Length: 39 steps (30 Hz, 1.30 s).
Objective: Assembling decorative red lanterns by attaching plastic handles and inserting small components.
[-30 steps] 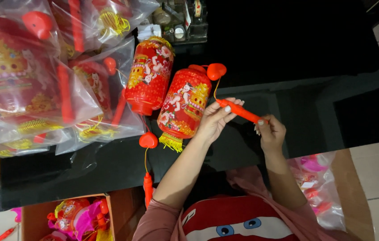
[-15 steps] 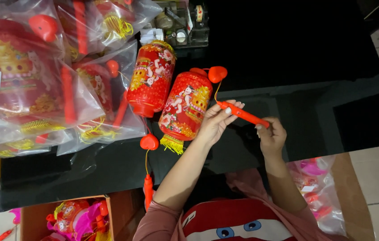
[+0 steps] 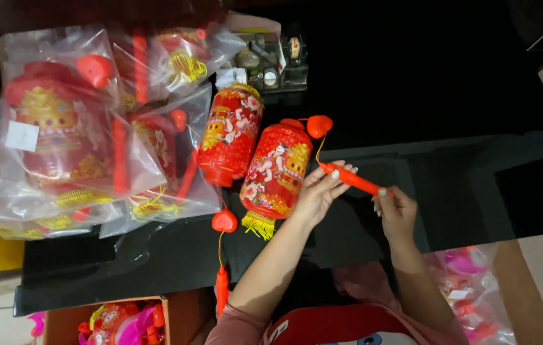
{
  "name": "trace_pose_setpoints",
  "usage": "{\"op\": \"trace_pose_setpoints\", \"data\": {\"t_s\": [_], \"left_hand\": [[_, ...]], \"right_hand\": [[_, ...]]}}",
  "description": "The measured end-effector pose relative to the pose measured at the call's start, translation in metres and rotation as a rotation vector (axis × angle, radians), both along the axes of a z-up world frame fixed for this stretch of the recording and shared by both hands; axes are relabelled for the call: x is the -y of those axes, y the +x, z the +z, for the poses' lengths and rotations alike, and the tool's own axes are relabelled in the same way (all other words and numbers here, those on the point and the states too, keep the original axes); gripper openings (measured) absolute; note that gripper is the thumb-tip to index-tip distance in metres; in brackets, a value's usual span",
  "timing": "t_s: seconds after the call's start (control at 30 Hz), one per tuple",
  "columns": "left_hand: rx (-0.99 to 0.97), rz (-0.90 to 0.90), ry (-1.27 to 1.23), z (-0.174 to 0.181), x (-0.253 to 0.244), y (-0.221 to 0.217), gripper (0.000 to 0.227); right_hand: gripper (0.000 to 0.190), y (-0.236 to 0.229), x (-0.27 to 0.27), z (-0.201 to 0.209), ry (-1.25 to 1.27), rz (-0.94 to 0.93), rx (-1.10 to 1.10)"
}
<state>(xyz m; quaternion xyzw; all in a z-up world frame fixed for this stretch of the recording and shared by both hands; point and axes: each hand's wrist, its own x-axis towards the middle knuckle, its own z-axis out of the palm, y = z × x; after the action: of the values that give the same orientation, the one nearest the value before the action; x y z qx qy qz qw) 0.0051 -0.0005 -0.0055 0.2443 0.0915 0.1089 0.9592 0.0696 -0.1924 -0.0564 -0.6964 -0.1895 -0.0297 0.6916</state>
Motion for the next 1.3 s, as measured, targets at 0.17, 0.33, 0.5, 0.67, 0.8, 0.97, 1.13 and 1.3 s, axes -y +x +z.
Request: {"op": "trace_pose_setpoints", "data": {"t_s": [0.17,0.33,0.5,0.67,0.8,0.97,1.13,1.3], "left_hand": [[-0.043,0.001,0.006,0.009,-0.001,-0.001,0.045],[-0.069,-0.016,0.028,0.018,-0.004,-0.001,0.045],[-0.135,-0.014,0.027,0.02,-0.002,-0.003,0.047],[-0.142,-0.007,0.031,0.018,-0.003,-0.002,0.044],[-0.153,-0.012,0.051,0.02,-0.004,-0.004,0.044],[-0.171,-0.029,0.051,0.013,-0.003,-0.002,0.046],[-0.174,-0.026,0.05,0.012,-0.004,-0.003,0.044],[-0.166,-0.051,0.083,0.014,-0.003,-0.004,0.045]], "right_hand": [[0.047,-0.006,-0.003,0.016,-0.105,-0.013,-0.034],[0.043,-0.005,-0.002,0.017,-0.087,-0.009,-0.028],[0.034,-0.007,0.002,0.01,-0.088,-0.017,-0.018],[0.026,-0.013,-0.003,0.023,-0.105,-0.04,0.02],[0.024,-0.019,-0.012,0.046,-0.074,-0.05,0.023],[0.013,-0.022,-0.014,0.049,-0.028,-0.014,0.097],[0.016,-0.014,-0.008,0.031,-0.018,-0.024,0.121],[0.028,-0.007,-0.002,0.013,0.037,-0.056,0.013]]}}
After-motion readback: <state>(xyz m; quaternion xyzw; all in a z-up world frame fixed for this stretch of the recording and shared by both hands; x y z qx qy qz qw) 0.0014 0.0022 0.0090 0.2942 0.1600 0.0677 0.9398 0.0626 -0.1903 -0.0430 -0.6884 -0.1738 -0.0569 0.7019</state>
